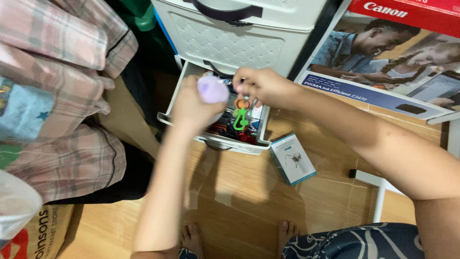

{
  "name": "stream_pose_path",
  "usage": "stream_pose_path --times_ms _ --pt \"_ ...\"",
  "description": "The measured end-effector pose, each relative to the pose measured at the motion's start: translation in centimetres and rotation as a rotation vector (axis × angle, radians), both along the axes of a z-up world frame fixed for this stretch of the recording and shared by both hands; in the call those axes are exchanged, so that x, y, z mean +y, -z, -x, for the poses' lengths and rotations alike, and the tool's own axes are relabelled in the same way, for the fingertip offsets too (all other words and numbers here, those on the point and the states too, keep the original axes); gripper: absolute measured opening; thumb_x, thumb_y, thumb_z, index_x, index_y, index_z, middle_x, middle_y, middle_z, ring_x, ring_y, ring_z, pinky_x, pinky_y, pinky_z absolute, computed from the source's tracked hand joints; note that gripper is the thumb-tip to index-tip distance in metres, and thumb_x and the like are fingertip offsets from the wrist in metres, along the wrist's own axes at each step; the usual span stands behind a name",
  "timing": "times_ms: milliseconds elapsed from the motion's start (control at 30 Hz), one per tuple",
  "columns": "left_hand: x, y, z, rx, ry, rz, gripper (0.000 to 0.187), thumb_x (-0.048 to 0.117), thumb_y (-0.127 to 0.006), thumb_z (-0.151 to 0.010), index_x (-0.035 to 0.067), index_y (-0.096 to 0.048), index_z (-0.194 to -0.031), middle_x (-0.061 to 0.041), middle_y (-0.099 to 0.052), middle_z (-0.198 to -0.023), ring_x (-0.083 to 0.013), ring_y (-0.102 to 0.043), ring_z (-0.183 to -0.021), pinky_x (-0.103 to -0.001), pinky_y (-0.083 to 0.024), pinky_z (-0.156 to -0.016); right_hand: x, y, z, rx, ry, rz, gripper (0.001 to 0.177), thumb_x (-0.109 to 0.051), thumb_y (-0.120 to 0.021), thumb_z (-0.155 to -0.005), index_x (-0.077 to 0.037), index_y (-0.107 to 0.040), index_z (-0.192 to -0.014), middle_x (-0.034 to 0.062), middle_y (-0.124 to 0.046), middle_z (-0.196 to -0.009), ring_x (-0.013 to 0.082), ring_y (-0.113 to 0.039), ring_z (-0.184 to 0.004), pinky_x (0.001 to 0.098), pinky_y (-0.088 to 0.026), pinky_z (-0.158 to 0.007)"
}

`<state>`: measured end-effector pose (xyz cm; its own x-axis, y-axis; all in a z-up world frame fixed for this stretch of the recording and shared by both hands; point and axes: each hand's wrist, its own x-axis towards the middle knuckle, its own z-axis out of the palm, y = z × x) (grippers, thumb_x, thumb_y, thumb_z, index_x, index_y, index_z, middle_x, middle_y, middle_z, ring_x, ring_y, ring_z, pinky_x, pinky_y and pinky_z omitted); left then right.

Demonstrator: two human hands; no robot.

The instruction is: The person kneels and opens a plastic drawer unit, then removes and rearranges various small items including a red strap, a small box, a pink pouch, a round container, and a patterned pouch. They open and close the round container, inspect its contents, and place items back into the drawer.

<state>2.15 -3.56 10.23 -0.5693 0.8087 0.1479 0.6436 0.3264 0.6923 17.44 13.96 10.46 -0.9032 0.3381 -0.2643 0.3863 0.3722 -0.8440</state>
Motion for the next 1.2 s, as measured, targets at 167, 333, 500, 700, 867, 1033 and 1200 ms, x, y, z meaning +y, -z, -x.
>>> stream_pose_path --times_ms 167,333,500,700,867,1033,1200 --pt "1.5 3.6 -9.3 0.058 -0.074 -0.102 0.08 0.048 -0.082 -0.079 -0.004 -0.048 -0.13 -0.022 -0.06 -0.12 -0.0394 -0.062 -0.109 -0.057 -0.038 -0.095 0.7 2.5 -0.9 0.287 0.216 -0.001 0.018 -0.021 -0.051 -0.107 -0.009 -0.057 -0.118 0.0035 -0.066 -0.099 0.0112 -0.065 -0.085 0.0274 -0.056 -0.074" --pt "1.8 5.4 -10.4 -0.242 0.18 -0.113 0.085 0.066 -0.075 -0.084 0.0 -0.05 -0.13 -0.02 -0.057 -0.127 -0.0347 -0.057 -0.119 -0.053 -0.037 -0.105 2.4 3.5 -3.1 0.467 0.182 -0.005 0.017 -0.022 -0.057 -0.113 -0.005 -0.059 -0.115 -0.0014 -0.063 -0.098 0.0037 -0.058 -0.09 0.0179 -0.05 -0.078" --pt "0.6 4.8 -9.8 0.045 0.056 -0.265 0.102 0.063 -0.083 -0.076 0.001 -0.041 -0.145 -0.015 -0.05 -0.138 -0.0303 -0.047 -0.135 -0.052 -0.034 -0.114 1.0 0.2 -3.7 0.375 0.137 -0.352 0.028 -0.019 -0.083 -0.092 -0.006 -0.058 -0.087 -0.0035 -0.053 -0.07 0.0027 -0.043 -0.064 0.0213 -0.035 -0.056" --pt "2.3 3.7 -9.2 0.115 0.316 -0.391 0.129 0.057 -0.096 -0.066 -0.005 -0.021 -0.151 -0.033 -0.029 -0.154 -0.0465 -0.028 -0.145 -0.061 -0.024 -0.12 -1.4 -1.7 -4.4 0.692 0.164 -0.045 0.022 -0.011 -0.077 -0.102 -0.006 -0.058 -0.091 -0.0027 -0.056 -0.076 0.0013 -0.047 -0.065 0.0196 -0.036 -0.058" --pt "1.8 4.9 -12.1 -0.168 0.289 -0.474 0.129 0.048 -0.094 -0.065 0.004 -0.021 -0.161 -0.025 -0.032 -0.162 -0.0412 -0.036 -0.152 -0.054 -0.032 -0.126 -1.9 -2.5 -3.2 0.777 0.426 0.354 0.037 -0.025 -0.069 -0.111 -0.008 -0.052 -0.082 -0.002 -0.045 -0.061 0.0078 -0.037 -0.053 0.0259 -0.029 -0.052" --pt "1.6 5.3 -13.6 -0.298 0.206 -0.404 0.125 0.043 -0.094 -0.066 0.003 -0.022 -0.16 -0.025 -0.038 -0.155 -0.0409 -0.042 -0.145 -0.048 -0.04 -0.119 -1.7 -2.9 -2.0 0.664 0.789 0.479 0.04 -0.039 -0.067 -0.102 -0.013 -0.048 -0.078 -0.0017 -0.036 -0.05 0.0114 -0.033 -0.044 0.0291 -0.026 -0.044" --pt "1.6 4.1 -10.6 -0.392 0.218 -0.261 0.109 0.043 -0.092 -0.068 0.007 -0.037 -0.154 -0.018 -0.062 -0.137 -0.031 -0.066 -0.126 -0.039 -0.053 -0.106 0.2 -0.6 -0.7 0.66 0.666 0.454 0.032 -0.035 -0.073 -0.1 -0.01 -0.057 -0.089 -0.0021 -0.048 -0.068 0.0101 -0.041 -0.055 0.028 -0.033 -0.051"
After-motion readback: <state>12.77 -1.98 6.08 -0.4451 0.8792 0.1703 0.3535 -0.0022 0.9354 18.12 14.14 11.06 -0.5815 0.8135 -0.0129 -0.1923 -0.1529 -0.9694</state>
